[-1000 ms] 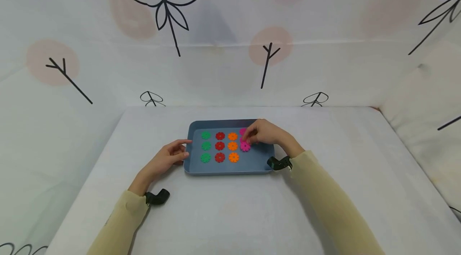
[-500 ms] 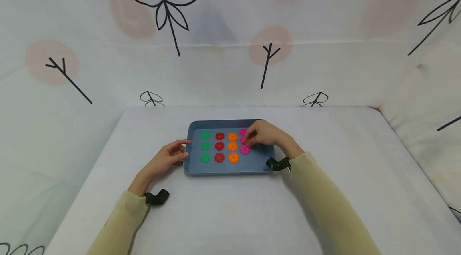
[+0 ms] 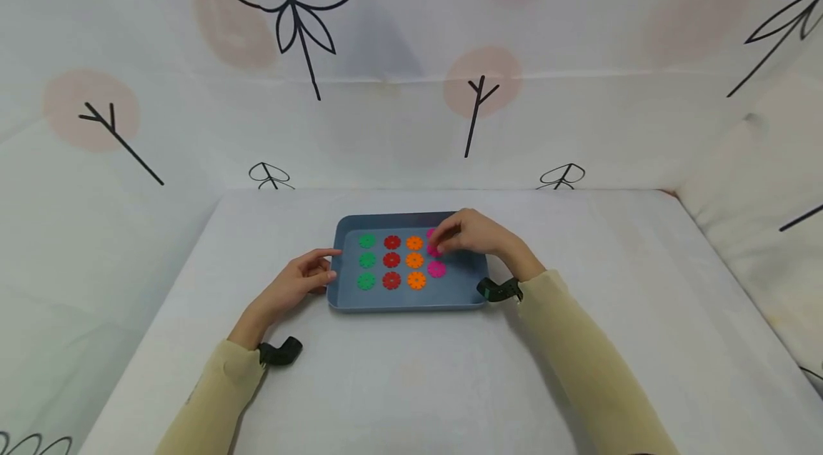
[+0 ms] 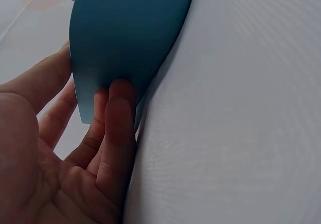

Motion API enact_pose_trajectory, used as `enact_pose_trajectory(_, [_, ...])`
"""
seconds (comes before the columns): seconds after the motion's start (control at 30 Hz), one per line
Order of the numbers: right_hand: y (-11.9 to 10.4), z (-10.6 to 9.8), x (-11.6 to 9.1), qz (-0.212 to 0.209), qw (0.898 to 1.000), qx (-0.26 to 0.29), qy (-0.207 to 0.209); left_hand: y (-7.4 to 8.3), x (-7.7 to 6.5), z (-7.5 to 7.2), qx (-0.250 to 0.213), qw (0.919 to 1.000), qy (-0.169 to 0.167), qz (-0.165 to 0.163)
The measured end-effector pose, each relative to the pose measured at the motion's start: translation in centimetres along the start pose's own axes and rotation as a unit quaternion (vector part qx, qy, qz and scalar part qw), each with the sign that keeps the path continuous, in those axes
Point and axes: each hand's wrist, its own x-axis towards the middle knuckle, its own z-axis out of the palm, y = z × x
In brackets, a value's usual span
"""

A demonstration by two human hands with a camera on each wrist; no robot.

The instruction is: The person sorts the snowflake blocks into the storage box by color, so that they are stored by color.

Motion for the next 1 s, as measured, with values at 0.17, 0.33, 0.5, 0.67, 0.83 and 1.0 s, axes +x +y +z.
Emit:
enact_pose_trajectory(0.17, [-0.2,-0.6,-0.8,-0.007,0.999,0.033,0.027,-0.1,-0.1,-0.1,0.001,1.0,-0.001,-0.002])
enact_pose_trajectory(0.33, [-0.1,-2.0,-2.4,0.004,0.997,0.02,0.076,-0.2,-0.1,-0.2,0.001,1.0,0.001,0.0])
enact_pose_trajectory(0.5, [1.2,-4.0,-5.0,0.033,0.993,0.005,0.112,-0.3,0.0,-0.2,-0.005,1.0,0.0,0.004])
enact_pose_trajectory(0.67, [3.2,-5.4,-8.5,0.077,0.988,-0.032,0.132,-0.3,0.1,0.0,-0.011,0.9999,0.0,0.001])
enact_pose_trajectory(0.83, [5.0,-5.5,-11.7,0.099,0.985,-0.056,0.131,-0.3,0.1,0.0,-0.004,1.0,0.001,0.003])
enact_pose_trajectory(1.0, [6.2,-5.0,-13.7,0.108,0.983,-0.076,0.128,-0.3,0.1,-0.1,0.001,1.0,0.0,0.005])
